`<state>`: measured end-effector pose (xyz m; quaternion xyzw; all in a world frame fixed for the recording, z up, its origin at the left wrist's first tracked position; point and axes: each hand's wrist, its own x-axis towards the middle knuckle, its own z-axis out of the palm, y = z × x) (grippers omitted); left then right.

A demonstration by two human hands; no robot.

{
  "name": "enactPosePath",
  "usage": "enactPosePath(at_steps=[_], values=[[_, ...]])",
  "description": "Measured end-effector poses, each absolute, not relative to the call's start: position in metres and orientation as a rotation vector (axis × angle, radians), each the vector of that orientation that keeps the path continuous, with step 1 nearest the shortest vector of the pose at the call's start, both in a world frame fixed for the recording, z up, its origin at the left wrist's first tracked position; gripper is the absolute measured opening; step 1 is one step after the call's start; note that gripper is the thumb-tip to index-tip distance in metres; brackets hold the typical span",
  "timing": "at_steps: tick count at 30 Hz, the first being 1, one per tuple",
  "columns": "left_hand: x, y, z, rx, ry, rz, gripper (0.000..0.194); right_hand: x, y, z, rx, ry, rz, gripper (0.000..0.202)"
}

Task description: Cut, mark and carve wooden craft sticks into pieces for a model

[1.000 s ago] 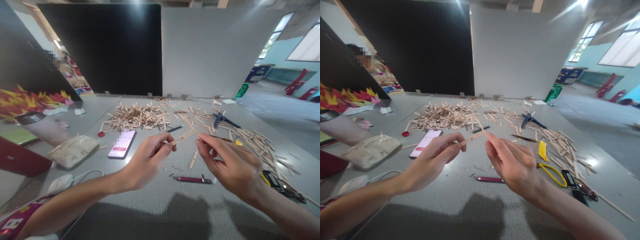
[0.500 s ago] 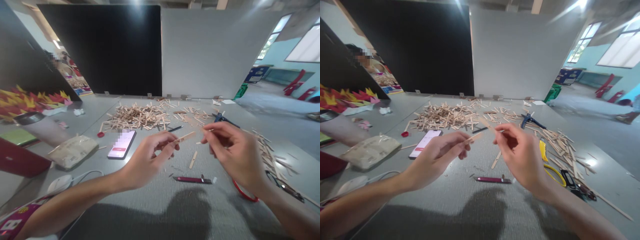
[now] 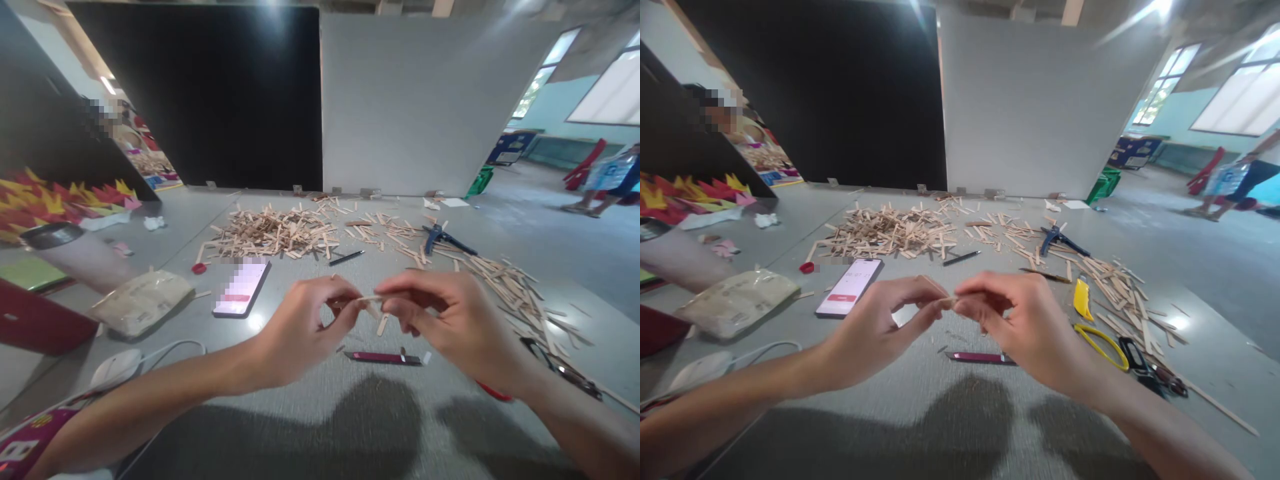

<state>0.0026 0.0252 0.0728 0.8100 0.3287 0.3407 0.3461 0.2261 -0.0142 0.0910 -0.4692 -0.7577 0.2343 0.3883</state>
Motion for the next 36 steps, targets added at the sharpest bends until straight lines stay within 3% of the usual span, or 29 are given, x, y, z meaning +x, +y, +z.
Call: enactPosePath(at_steps=[3, 7, 11, 16, 20, 27, 36], values=[[0.003, 0.025, 0.071, 2.083, 0.912, 0.954, 0.015, 0.224, -0.017, 0.093, -1.257, -1.901, 0.601, 0.021], [0.002, 0.028, 0.066, 1.983, 0.933, 1.113, 0.024, 0.224, -0.018, 0.098, -1.210, -1.781, 0.663, 0.022], [0.003, 0.028, 0.060, 1.829, 0.797, 1.143, 0.019, 0.225, -0.018, 0.100, -1.185, -1.772, 0.642, 0.020], [0.004, 0.023, 0.057, 1.897, 0.829, 1.248, 0.051, 0.222, -0.020, 0.097, -1.201, -1.782, 0.544, 0.018], [0.003, 0.023, 0.057, 2.047, 0.857, 1.259, 0.034, 0.221, -0.022, 0.097, -1.217, -1.800, 0.429, 0.019], [0.003, 0.020, 0.056, 2.173, 0.876, 1.253, 0.023, 0.220, -0.027, 0.097, -1.213, -1.879, 0.107, 0.016], [0.002, 0.015, 0.042, 2.599, 1.027, 1.367, 0.030, 0.219, -0.030, 0.099, -1.235, -1.943, 0.124, 0.019]])
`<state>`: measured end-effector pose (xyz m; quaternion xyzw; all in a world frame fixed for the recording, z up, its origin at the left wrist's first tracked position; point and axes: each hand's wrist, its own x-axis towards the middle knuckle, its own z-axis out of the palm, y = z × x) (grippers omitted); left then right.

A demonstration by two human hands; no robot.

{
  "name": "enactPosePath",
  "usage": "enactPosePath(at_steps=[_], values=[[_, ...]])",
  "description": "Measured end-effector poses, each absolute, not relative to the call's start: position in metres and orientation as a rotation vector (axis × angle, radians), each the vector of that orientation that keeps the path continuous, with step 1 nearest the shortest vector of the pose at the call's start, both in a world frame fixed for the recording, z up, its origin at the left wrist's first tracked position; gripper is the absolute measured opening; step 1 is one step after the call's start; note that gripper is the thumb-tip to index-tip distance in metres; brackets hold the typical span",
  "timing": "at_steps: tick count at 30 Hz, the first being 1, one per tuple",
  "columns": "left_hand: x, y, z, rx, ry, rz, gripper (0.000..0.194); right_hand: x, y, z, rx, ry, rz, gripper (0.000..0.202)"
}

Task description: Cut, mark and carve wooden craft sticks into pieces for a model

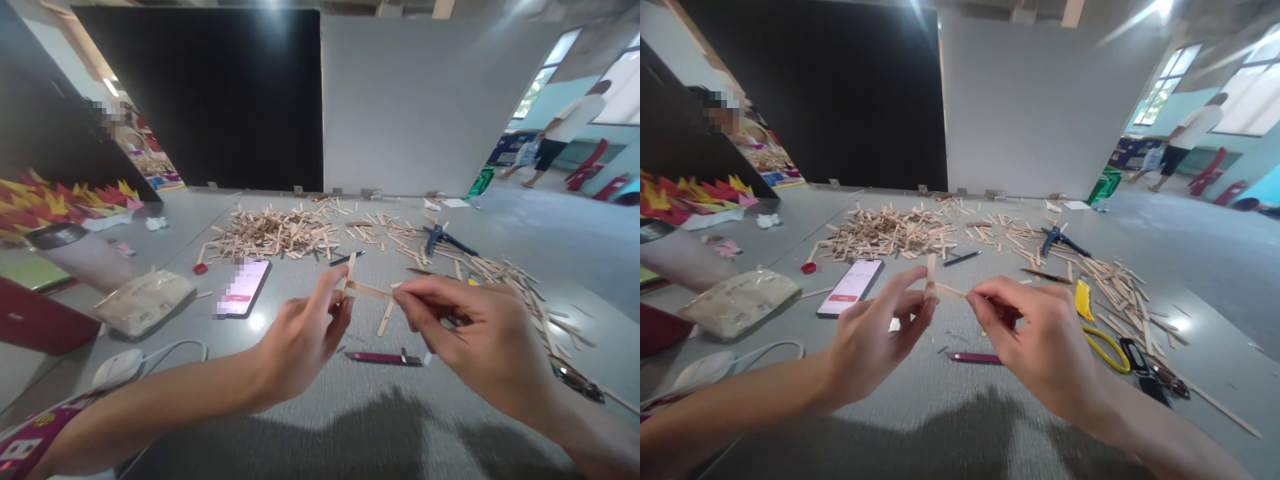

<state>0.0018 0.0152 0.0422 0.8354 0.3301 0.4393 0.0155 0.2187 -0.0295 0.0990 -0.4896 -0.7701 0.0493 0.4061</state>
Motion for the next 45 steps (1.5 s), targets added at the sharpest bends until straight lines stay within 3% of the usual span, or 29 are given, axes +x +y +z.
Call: enactPosePath(at_steps=[12, 18, 25, 36, 45], values=[[0.010, 0.007, 0.027, 2.617, 1.007, 1.382, 0.033, 0.212, -0.022, 0.091, -1.221, -1.894, 0.463, 0.021], [0.010, 0.010, 0.048, 1.976, 0.810, 1.116, 0.040, 0.216, -0.021, 0.092, -1.239, -1.831, 0.577, 0.021], [0.014, 0.009, 0.058, 1.483, 0.685, 0.899, 0.024, 0.209, -0.020, 0.088, -1.180, -1.818, 0.721, 0.023], [0.008, 0.012, 0.061, 1.644, 0.905, 1.003, 0.054, 0.215, -0.019, 0.091, -1.225, -1.758, 0.763, 0.024], [0.015, 0.013, 0.064, 1.416, 0.791, 0.881, 0.050, 0.208, -0.018, 0.083, -1.188, -1.928, 0.613, 0.024]])
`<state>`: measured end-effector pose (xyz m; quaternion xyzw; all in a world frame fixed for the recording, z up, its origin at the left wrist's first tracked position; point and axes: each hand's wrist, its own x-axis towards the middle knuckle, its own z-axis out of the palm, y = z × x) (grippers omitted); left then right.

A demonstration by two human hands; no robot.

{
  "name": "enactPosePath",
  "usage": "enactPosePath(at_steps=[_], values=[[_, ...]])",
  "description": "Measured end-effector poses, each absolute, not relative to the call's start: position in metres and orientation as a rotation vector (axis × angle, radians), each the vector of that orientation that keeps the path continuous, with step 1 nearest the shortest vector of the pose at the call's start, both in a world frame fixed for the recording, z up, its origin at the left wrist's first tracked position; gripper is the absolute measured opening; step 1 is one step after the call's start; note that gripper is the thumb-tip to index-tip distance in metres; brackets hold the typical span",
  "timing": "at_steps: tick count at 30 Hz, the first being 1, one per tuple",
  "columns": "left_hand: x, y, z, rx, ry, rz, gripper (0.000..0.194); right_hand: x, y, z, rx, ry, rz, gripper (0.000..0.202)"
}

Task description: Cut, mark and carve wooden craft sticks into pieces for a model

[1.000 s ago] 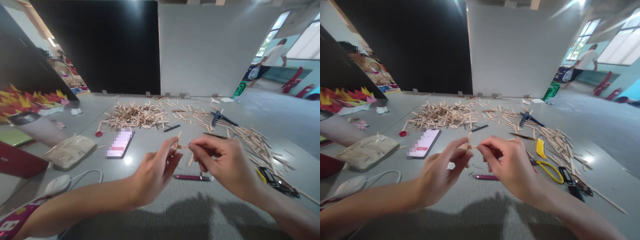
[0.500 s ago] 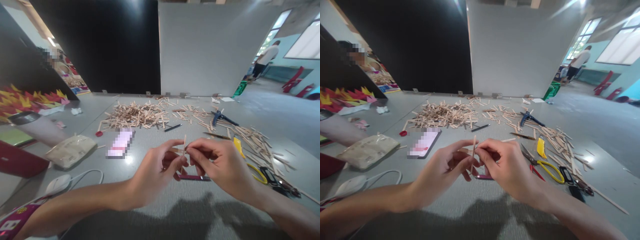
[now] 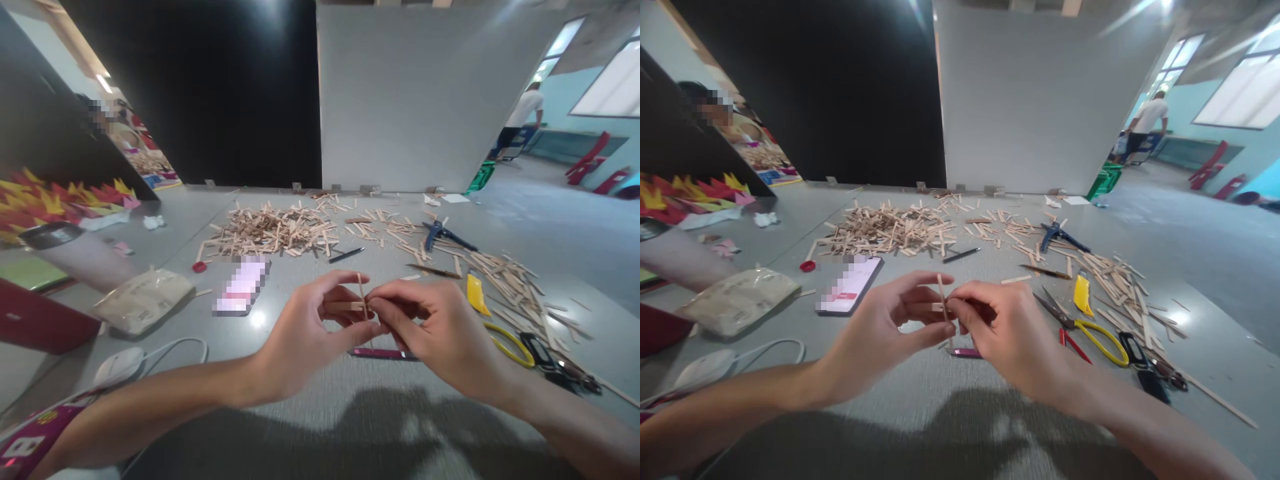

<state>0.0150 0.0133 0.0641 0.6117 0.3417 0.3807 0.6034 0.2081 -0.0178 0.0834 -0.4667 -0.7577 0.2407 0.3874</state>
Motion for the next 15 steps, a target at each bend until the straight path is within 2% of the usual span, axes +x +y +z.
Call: enactPosePath(at_steps=[5, 9, 15], values=[[0.0171, 0.0135, 0.0597, 1.307, 0.721, 0.890, 0.036, 0.2106, -0.0185, 0.0805, -1.178, -1.983, 0.531, 0.023], [0.0151, 0.0124, 0.0610, 1.326, 0.723, 0.899, 0.035, 0.2107, -0.0187, 0.0795, -1.160, -2.023, 0.453, 0.022], [0.0096, 0.0137, 0.0627, 1.458, 0.770, 0.883, 0.023, 0.2146, -0.0196, 0.0842, -1.131, -2.070, 0.335, 0.022]])
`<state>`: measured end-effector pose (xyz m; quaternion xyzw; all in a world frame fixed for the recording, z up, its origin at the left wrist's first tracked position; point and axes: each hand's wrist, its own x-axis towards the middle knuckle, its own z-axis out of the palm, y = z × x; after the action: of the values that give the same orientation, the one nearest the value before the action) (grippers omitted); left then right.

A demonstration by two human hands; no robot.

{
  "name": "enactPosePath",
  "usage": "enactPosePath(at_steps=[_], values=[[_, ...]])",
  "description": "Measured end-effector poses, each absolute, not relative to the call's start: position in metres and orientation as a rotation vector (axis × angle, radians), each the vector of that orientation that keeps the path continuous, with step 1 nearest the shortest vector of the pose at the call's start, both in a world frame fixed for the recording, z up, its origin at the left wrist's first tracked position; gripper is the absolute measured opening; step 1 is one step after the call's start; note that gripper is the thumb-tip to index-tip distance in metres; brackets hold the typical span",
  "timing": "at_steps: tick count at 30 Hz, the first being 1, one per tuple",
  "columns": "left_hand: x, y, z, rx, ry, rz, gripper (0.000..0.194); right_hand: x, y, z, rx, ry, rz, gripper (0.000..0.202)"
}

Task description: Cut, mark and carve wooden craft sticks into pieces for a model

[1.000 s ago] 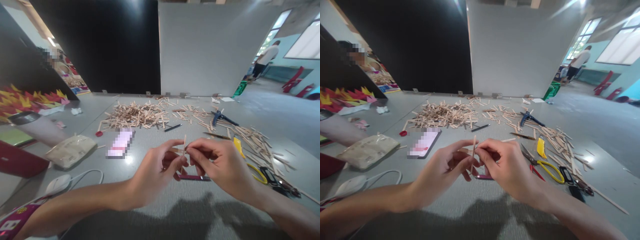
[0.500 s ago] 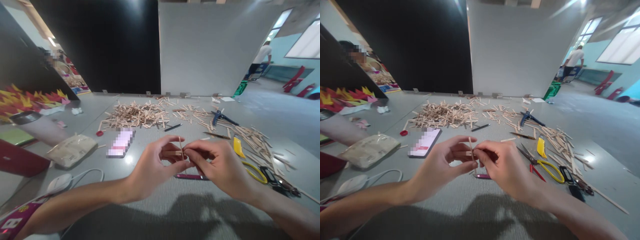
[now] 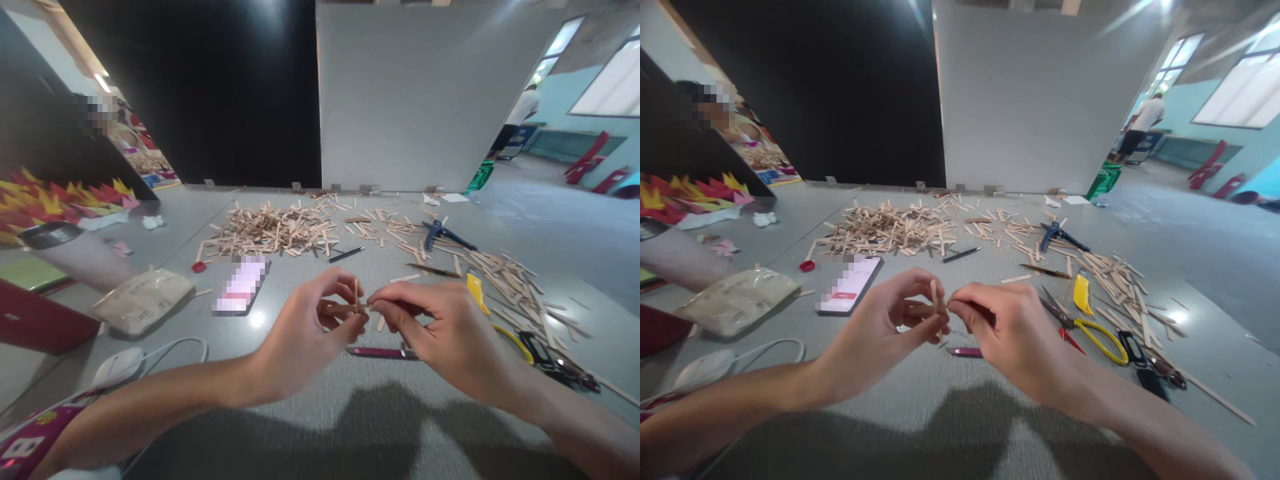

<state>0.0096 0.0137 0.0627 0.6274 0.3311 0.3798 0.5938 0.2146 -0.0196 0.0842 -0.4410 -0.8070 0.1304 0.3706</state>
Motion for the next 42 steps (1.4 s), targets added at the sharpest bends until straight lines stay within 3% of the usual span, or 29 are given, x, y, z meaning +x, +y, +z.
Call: enactPosePath(at_steps=[9, 19, 26, 36, 42], values=[[0.010, 0.015, 0.066, 1.366, 0.685, 0.856, 0.027, 0.223, -0.017, 0.093, -1.213, -2.004, 0.550, 0.028], [0.011, 0.018, 0.063, 1.395, 0.698, 0.767, 0.022, 0.220, -0.014, 0.087, -1.217, -2.064, 0.531, 0.026], [0.011, 0.018, 0.066, 1.329, 0.708, 0.843, 0.029, 0.223, -0.016, 0.085, -1.197, -1.842, 0.750, 0.017], [0.011, 0.019, 0.061, 1.384, 0.687, 0.815, 0.019, 0.208, -0.017, 0.079, -1.090, -1.989, 0.311, 0.016], [0.012, 0.018, 0.062, 1.405, 0.710, 0.787, 0.018, 0.208, -0.017, 0.076, -1.081, -1.937, 0.329, 0.017]])
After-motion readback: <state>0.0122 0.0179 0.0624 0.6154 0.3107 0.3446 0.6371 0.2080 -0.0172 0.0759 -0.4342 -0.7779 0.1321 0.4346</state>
